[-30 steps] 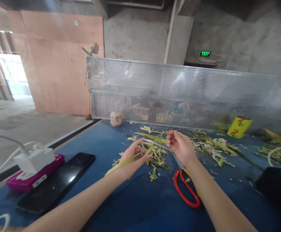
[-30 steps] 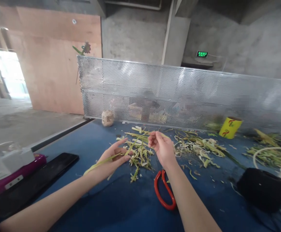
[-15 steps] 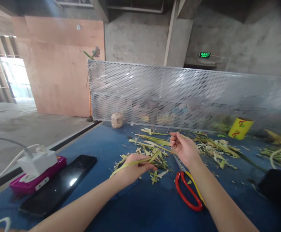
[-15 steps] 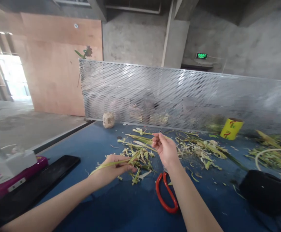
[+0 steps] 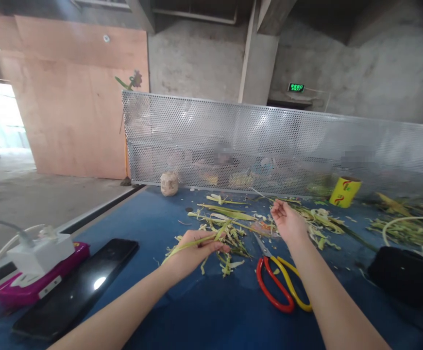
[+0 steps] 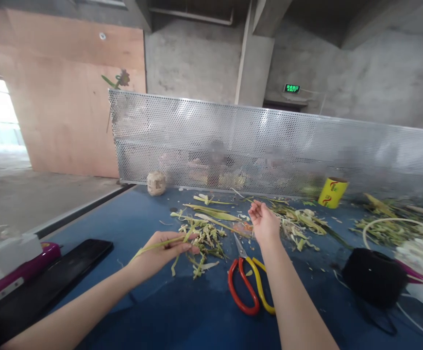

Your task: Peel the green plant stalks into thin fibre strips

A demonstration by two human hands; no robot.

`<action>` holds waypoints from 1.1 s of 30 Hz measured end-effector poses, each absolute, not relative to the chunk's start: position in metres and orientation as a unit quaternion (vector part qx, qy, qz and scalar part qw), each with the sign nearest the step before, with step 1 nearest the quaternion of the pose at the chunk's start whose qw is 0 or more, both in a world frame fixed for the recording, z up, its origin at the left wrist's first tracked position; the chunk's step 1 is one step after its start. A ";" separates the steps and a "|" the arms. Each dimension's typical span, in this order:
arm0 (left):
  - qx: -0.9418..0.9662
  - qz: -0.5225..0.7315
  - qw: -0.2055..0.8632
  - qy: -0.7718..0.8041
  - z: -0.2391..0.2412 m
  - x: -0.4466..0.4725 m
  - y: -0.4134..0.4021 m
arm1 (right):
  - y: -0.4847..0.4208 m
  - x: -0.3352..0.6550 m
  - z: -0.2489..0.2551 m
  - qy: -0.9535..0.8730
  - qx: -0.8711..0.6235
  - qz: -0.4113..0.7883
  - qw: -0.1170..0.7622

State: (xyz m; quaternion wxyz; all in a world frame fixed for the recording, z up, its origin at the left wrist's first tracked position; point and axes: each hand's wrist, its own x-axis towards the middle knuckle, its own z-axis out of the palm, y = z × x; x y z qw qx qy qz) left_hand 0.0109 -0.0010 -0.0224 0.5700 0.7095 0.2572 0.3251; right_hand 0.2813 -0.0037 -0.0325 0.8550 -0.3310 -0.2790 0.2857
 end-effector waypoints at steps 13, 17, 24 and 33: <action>0.735 0.341 0.531 0.248 -0.027 0.010 0.005 | -0.037 0.201 -0.015 -0.656 -0.453 0.510 0.321; 0.774 0.308 0.495 0.245 -0.030 0.010 0.008 | -0.032 0.188 -0.015 -0.625 -0.398 0.499 0.449; 0.770 0.286 0.520 0.233 -0.029 0.012 0.002 | -0.028 0.185 -0.019 -0.621 -0.390 0.470 0.492; 0.777 0.261 0.520 0.240 -0.022 0.009 -0.001 | -0.028 0.224 -0.016 -0.654 -0.499 0.398 0.406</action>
